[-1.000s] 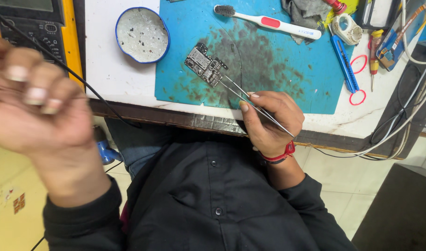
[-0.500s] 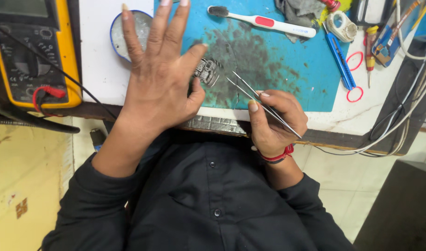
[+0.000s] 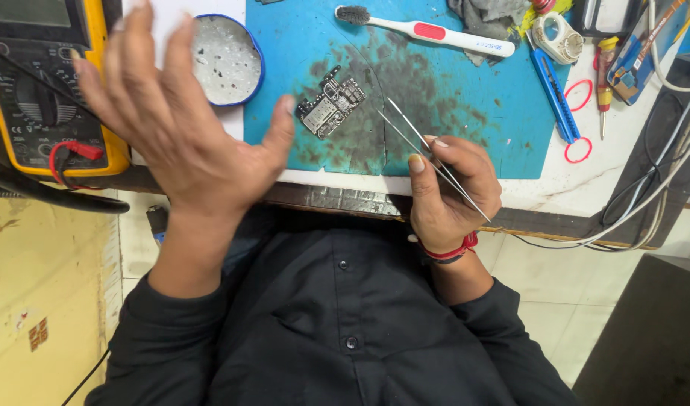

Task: The person uses a hot air rework station and tweezers to heat and reposition small components on a circuit board. They repeatedly apply heat, adjust components with tweezers, and place removed parts into a small container. The work is performed on a cluttered workbench with tools and electronic parts visible.

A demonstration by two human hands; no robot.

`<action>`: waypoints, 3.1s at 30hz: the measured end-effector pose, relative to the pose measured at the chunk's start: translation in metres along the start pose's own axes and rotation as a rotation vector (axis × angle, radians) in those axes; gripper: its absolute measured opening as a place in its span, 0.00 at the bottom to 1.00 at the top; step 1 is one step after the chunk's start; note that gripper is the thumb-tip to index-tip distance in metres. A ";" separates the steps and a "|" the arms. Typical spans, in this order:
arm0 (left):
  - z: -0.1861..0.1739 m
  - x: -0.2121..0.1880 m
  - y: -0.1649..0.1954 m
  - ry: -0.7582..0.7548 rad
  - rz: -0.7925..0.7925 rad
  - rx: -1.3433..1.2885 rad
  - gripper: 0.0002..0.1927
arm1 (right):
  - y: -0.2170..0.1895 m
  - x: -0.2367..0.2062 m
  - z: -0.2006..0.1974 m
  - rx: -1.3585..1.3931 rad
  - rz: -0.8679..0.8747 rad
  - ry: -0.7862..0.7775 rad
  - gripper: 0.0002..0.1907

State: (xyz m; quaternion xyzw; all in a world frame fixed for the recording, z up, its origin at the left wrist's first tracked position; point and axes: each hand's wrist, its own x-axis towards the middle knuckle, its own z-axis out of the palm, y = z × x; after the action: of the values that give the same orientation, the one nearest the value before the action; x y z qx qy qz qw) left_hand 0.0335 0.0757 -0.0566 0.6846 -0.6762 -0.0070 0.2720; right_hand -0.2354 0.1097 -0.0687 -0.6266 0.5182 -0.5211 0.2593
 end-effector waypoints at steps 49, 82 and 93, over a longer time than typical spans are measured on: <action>0.007 -0.013 0.038 0.050 0.187 -0.237 0.44 | -0.018 0.019 0.018 0.056 0.052 -0.097 0.10; 0.007 -0.002 -0.009 0.011 0.059 -0.118 0.33 | -0.012 0.036 0.017 0.035 0.135 -0.115 0.08; 0.010 -0.002 -0.010 0.003 0.055 -0.155 0.27 | -0.013 0.036 0.017 0.004 0.119 -0.135 0.08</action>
State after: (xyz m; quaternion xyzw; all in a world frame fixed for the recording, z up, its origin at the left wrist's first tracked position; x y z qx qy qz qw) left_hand 0.0388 0.0738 -0.0693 0.6426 -0.6919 -0.0509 0.3251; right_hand -0.2178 0.0768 -0.0494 -0.6278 0.5348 -0.4626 0.3253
